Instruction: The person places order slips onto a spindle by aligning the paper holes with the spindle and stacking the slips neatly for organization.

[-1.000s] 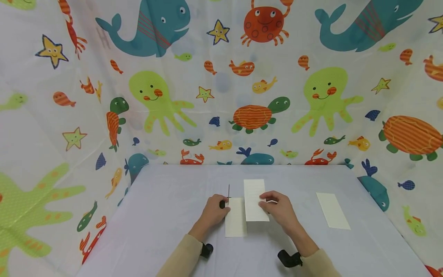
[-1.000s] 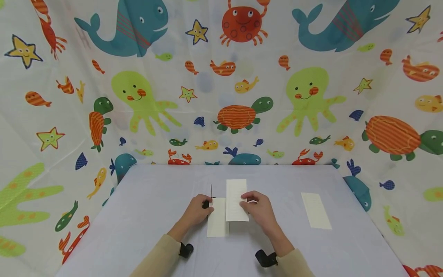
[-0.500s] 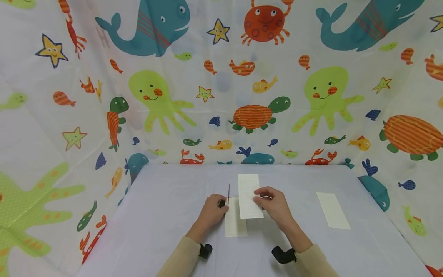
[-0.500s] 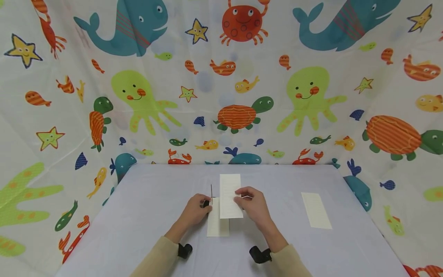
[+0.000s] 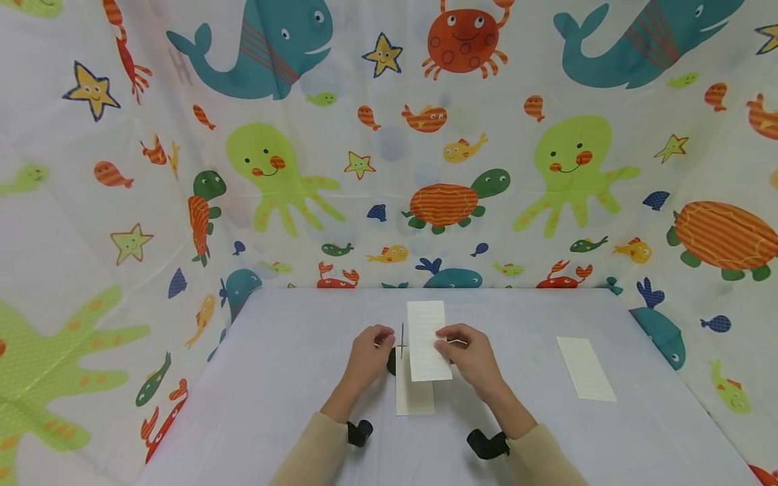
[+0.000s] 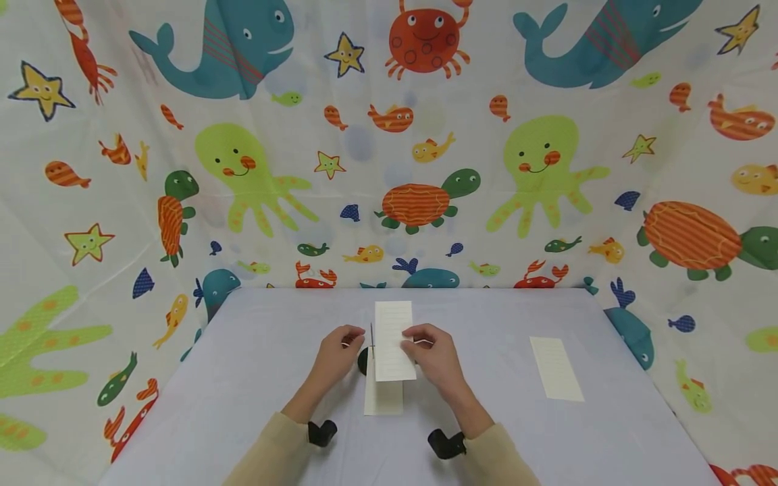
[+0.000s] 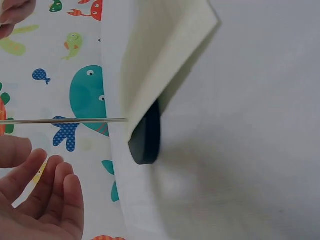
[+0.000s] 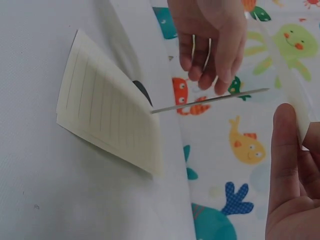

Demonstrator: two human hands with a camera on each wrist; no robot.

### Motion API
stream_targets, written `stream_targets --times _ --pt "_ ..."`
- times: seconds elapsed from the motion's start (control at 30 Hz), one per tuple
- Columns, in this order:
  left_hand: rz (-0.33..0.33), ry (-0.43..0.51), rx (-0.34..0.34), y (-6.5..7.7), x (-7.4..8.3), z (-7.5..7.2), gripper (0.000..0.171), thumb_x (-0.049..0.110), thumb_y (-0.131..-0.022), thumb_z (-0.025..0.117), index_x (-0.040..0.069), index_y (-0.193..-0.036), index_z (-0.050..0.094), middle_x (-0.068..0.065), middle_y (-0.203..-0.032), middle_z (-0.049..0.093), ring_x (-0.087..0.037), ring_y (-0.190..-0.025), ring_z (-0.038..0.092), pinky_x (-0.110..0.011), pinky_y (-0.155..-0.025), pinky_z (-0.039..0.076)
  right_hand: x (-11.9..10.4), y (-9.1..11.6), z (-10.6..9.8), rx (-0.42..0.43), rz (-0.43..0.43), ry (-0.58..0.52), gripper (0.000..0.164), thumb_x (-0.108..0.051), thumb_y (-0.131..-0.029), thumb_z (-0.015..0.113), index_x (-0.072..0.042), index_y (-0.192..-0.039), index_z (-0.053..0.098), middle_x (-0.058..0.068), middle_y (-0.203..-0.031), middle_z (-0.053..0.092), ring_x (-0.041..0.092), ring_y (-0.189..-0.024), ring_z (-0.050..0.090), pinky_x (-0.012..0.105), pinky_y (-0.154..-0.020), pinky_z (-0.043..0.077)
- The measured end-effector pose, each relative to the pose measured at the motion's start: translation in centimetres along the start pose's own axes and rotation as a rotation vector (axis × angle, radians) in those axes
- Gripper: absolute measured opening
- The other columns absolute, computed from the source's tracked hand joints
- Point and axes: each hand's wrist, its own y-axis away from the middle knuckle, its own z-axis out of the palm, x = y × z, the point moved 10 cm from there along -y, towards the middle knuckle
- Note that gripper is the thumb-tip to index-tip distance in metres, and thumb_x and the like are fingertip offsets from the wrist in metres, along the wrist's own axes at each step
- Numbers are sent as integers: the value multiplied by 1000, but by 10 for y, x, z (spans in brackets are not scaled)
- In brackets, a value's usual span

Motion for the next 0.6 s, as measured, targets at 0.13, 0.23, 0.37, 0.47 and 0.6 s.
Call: stream_targets --times 0.13,0.23,0.37,0.47,0.6 --pt "13 50 45 -5 8 -8 17 12 -101 62 2 -111 71 -6 -99 68 -18 -91 60 -35 -81 53 0 -1 5 -8 -6 -13 18 -7 -90 77 -6 -108 73 12 -103 63 23 -82 62 25 -68 55" --pt "-14 102 73 -9 10 -13 18 17 -103 60 5 -110 72 -4 -98 69 -17 -89 61 -34 -80 52 0 -2 9 -14 -8 -13 18 -7 -90 77 -7 -108 73 11 -103 63 22 -84 61 24 -68 55" --pt "-51 157 85 -13 14 -17 23 23 -105 57 6 -111 72 -4 -97 70 -18 -88 62 -36 -78 52 -1 -2 14 -24 -7 -15 18 -9 -90 77 -7 -108 73 11 -103 63 22 -84 62 26 -69 55" --pt "-70 171 74 -14 17 -18 27 26 -106 54 6 -114 71 -4 -98 69 -19 -90 63 -37 -79 54 -1 -2 17 -28 0 -10 18 -9 -91 76 -7 -108 73 10 -103 63 22 -84 62 27 -70 55" --pt "-79 200 60 -19 20 -18 29 27 -107 54 6 -115 72 -6 -99 69 -21 -92 65 -39 -83 56 3 -3 20 -32 8 0 17 -9 -91 76 -7 -108 73 10 -103 63 21 -83 62 27 -70 55"
